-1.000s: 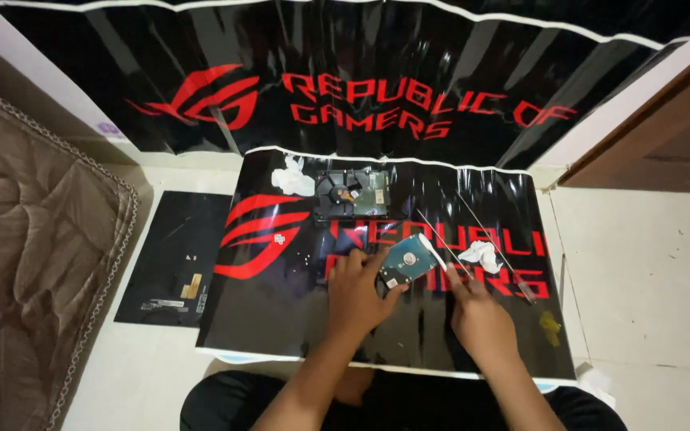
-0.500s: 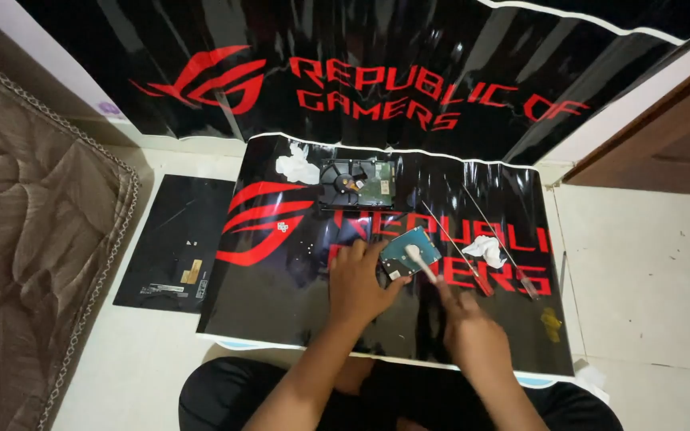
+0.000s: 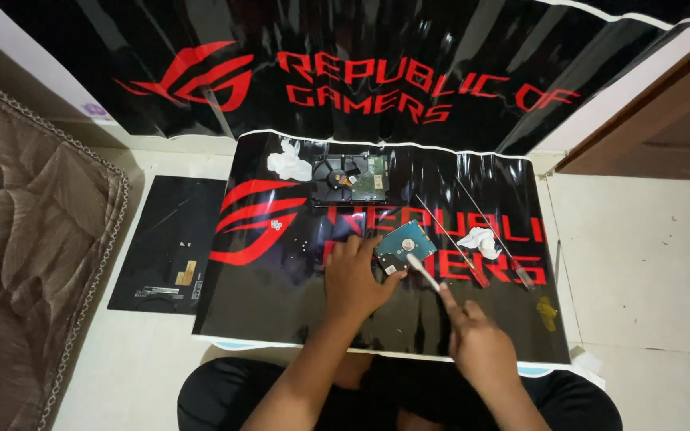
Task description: The person disassembles a hard drive by removing the PCB with a screwdriver and inspects the components.
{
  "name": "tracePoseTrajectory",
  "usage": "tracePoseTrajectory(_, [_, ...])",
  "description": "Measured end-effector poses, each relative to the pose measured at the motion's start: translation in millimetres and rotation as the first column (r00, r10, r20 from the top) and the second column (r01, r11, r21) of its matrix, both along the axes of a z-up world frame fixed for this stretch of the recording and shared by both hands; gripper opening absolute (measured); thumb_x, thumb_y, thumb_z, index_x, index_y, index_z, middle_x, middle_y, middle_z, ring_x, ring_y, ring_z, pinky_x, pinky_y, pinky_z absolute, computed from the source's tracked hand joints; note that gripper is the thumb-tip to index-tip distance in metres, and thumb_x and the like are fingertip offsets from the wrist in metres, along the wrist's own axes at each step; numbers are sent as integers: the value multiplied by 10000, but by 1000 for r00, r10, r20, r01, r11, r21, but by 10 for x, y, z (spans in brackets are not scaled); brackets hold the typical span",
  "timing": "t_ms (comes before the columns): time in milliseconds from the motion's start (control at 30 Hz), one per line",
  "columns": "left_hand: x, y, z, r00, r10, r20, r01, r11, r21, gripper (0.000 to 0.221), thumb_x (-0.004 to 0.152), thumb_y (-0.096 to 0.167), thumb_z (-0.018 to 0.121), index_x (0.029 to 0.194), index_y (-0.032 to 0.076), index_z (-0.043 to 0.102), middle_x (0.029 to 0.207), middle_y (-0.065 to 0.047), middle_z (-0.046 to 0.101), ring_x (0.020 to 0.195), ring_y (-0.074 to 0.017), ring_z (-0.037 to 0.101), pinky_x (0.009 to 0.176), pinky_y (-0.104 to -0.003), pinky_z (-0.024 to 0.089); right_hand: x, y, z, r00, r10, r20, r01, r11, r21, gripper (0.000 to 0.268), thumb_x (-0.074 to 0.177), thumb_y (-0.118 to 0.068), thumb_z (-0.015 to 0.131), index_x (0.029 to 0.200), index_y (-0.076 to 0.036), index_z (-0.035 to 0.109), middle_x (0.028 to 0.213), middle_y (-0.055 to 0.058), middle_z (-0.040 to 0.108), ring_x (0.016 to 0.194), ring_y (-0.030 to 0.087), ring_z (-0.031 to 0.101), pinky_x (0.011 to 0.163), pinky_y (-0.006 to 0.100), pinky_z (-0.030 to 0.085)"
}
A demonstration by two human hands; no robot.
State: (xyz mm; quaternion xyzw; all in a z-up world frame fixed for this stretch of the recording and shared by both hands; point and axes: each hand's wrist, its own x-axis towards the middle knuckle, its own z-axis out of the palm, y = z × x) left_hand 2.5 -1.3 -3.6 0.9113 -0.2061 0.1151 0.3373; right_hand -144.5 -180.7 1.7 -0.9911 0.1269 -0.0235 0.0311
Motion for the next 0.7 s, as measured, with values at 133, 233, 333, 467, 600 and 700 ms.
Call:
tracePoseTrajectory(133, [-5, 4, 4, 1000, -3, 6, 3, 1000, -12, 678, 713, 503, 848, 1266, 158, 663, 1051, -70, 569, 943, -310, 551, 845, -455, 444, 60, -51, 36, 999, -15, 28, 16, 1000, -17, 756, 848, -79, 632, 1556, -288, 472, 900, 14, 633, 543, 223, 662, 551, 369, 575])
tracePoseTrajectory(233, [-15, 10, -1, 999, -11, 45, 12, 999, -32, 672, 710, 475, 856, 1270, 159, 662, 1053, -77, 564, 933, -319, 555, 827, -457, 450, -9, 122, -41, 998, 55, 11, -55, 997, 53, 733, 844, -79, 603, 1531, -296, 469, 936, 51, 620, 588, 304, 689, 565, 443, 571])
tracePoseTrajectory(333, [-2, 2, -13, 1000, 6, 2, -6, 1000, 6, 714, 701, 532, 853, 1293, 179, 666, 1056, -69, 567, 944, -307, 550, 855, -453, 438, 64, 24, 29, 998, 42, 43, -43, 999, 16, 726, 851, -65, 596, 1526, -311, 494, 871, 57, 614, 568, 292, 674, 564, 440, 567])
tracePoseTrajectory(467, [5, -18, -59, 999, 10, 48, -9, 1000, -13, 691, 678, 526, 854, 1257, 192, 679, 1059, -61, 591, 949, -314, 575, 822, -486, 439, 70, -43, -9, 989, -62, 131, 63, 998, -3, 671, 841, -99, 607, 1480, -296, 558, 976, 72, 664, 684, 342, 701, 618, 453, 578])
tracePoseTrajectory(600, [6, -23, -12, 1000, 8, 6, -8, 1000, -5, 678, 667, 494, 874, 1253, 209, 689, 1032, -66, 568, 907, -316, 573, 800, -466, 468, -83, 76, -72, 995, 6, 99, -11, 998, 58, 707, 853, -93, 587, 1526, -282, 489, 897, 56, 605, 595, 308, 657, 537, 433, 547])
tracePoseTrajectory(700, [7, -19, -41, 1000, 11, 8, -11, 1000, 11, 687, 686, 511, 863, 1259, 181, 681, 1037, -70, 558, 909, -312, 575, 816, -464, 471, -83, -2, -121, 992, -34, 119, 29, 999, 43, 694, 863, -94, 601, 1517, -303, 500, 858, 49, 589, 542, 289, 642, 513, 419, 545])
